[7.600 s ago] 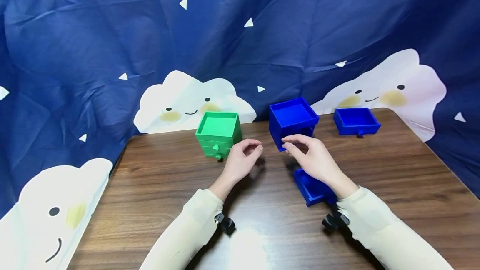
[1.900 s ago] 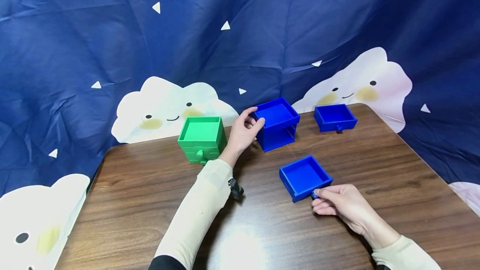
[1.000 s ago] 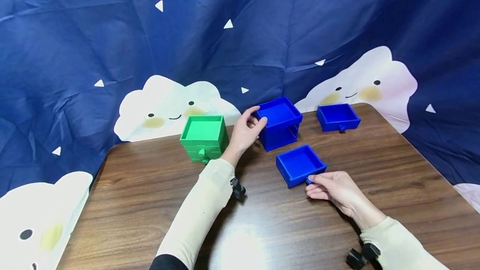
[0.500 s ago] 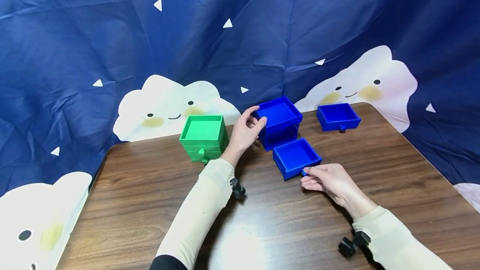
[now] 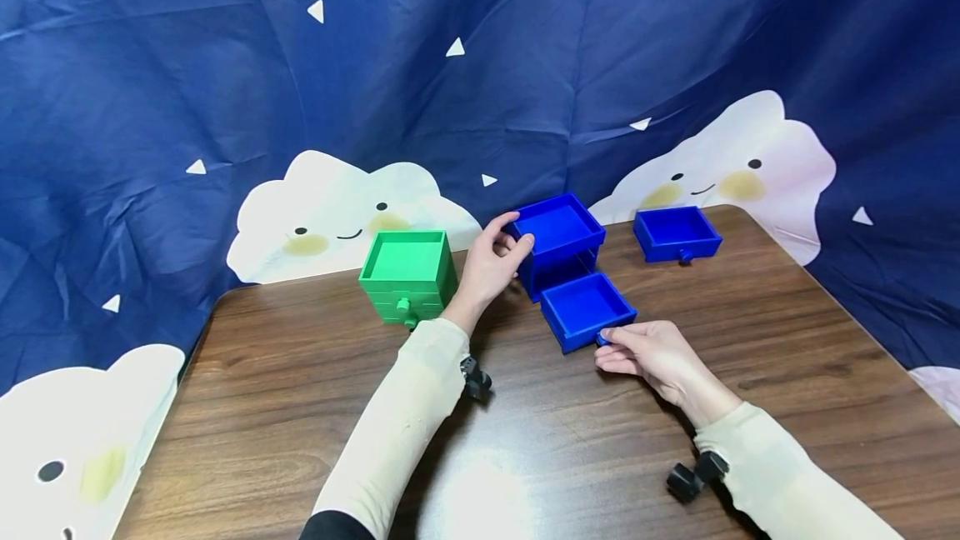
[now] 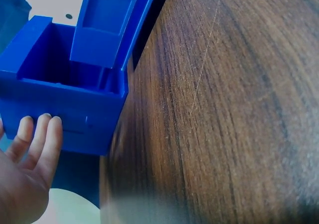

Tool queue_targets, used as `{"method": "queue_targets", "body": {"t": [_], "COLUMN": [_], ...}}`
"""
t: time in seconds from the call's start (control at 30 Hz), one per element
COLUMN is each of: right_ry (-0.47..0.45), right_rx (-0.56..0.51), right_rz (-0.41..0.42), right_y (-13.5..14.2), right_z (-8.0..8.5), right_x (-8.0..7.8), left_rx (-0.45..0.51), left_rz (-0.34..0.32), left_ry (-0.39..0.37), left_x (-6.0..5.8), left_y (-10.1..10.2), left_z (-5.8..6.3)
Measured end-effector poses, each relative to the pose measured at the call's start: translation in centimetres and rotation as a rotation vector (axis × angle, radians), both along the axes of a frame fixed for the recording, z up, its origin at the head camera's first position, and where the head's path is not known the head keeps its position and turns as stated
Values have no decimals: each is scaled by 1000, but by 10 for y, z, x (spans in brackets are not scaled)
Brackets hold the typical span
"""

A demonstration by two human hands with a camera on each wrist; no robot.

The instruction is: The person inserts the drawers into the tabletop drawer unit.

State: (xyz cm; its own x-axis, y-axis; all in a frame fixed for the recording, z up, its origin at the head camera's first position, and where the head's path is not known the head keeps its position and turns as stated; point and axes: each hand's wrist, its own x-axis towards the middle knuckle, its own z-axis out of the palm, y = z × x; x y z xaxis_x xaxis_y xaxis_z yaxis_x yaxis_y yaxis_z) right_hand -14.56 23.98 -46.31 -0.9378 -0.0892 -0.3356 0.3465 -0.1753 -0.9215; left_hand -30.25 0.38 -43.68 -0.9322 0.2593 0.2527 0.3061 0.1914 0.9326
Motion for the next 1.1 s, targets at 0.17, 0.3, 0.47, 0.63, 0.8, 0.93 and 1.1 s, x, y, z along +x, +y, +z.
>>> {"method": "queue_targets", "body": {"t": [0.17, 0.3, 0.47, 0.63, 0.8, 0.93, 1.1], "right_ry": [-3, -4, -5, 5, 2, 4, 8], "right_rx": [10, 15, -4, -16, -17, -12, 2], "right_rz": [-2, 2, -3, 1, -8, -10, -18], "right_y": [-1, -2, -3, -4, -4, -6, -8], "right_z": [1, 1, 1, 1, 1, 3, 4], "right_x": [-5, -7, -11, -14, -15, -15, -17], "left_rx": [6, 9, 12, 11, 19, 27, 24], "left_rz": [2, 3, -3, -4, -4, -4, -1], "left_ry": [-1, -2, -1, -3, 0, -1, -1], "left_x": [0, 1, 1, 0, 0, 0, 0], "left_y": [0, 0, 0, 0, 0, 0, 1], "left_z": [0, 0, 0, -1, -1, -1, -1]}}
